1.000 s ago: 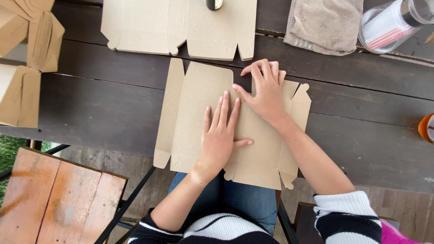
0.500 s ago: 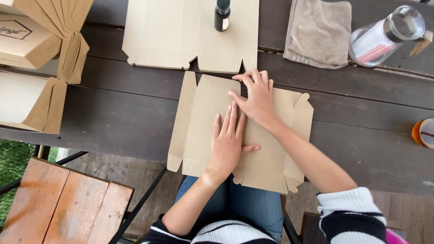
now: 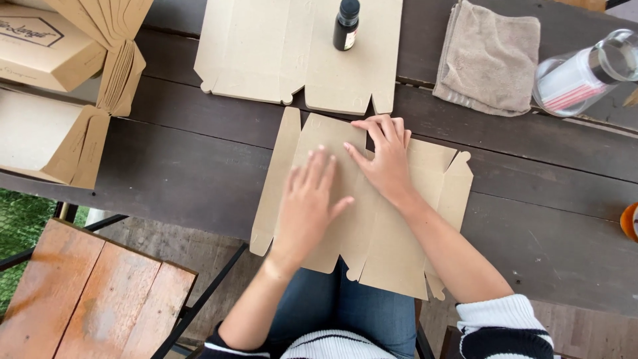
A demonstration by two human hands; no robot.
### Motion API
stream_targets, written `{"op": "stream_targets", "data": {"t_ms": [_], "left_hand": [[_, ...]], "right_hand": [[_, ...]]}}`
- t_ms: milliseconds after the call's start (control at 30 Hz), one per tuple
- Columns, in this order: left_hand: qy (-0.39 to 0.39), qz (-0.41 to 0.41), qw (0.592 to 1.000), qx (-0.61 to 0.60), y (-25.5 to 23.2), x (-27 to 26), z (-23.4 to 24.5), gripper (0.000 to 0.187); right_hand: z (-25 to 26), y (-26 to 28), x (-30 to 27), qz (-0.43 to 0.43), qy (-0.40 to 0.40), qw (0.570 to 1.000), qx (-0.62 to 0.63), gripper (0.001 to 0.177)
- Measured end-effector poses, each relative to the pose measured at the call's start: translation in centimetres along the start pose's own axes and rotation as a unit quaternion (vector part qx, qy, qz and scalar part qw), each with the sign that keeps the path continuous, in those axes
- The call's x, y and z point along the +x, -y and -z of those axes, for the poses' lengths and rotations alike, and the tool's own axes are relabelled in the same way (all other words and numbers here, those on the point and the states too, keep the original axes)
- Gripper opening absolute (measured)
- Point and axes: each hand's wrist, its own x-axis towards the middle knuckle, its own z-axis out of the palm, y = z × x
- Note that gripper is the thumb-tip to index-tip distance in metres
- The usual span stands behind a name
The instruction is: The person folds a flat cardboard box into a three-dimensional container by hand. They fold the side flaps, tuck the tabs into slots, and secure the box shape, then lift and rotate the finished box to show the completed assembly.
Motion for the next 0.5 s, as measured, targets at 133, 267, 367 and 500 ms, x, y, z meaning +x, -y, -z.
{"op": "stream_targets", "data": {"t_ms": [133, 267, 367, 500], "left_hand": [[0.01, 0.018, 0.999, 0.025, 3.2, 0.4, 0.3, 0.075], [0.028, 0.007, 0.999, 0.024, 5.9, 0.9, -0.7, 0.081], [0.041, -0.002, 0.999, -0.017, 5.9, 0.9, 0.6, 0.08], [0.018, -0.033, 0.997, -0.062, 6.9, 1.0, 0.8, 0.074]], "right_hand": [[0.2, 0.4, 0.1, 0.006, -0.011, 1.0, 0.006, 0.029], [0.3, 0.4, 0.1, 0.018, -0.015, 1.0, 0.0, 0.029], [0.4, 0.7, 0.2, 0.018, -0.015, 1.0, 0.004, 0.029], [0.0, 0.5, 0.1, 0.018, -0.01, 0.999, 0.029, 0.03]]}}
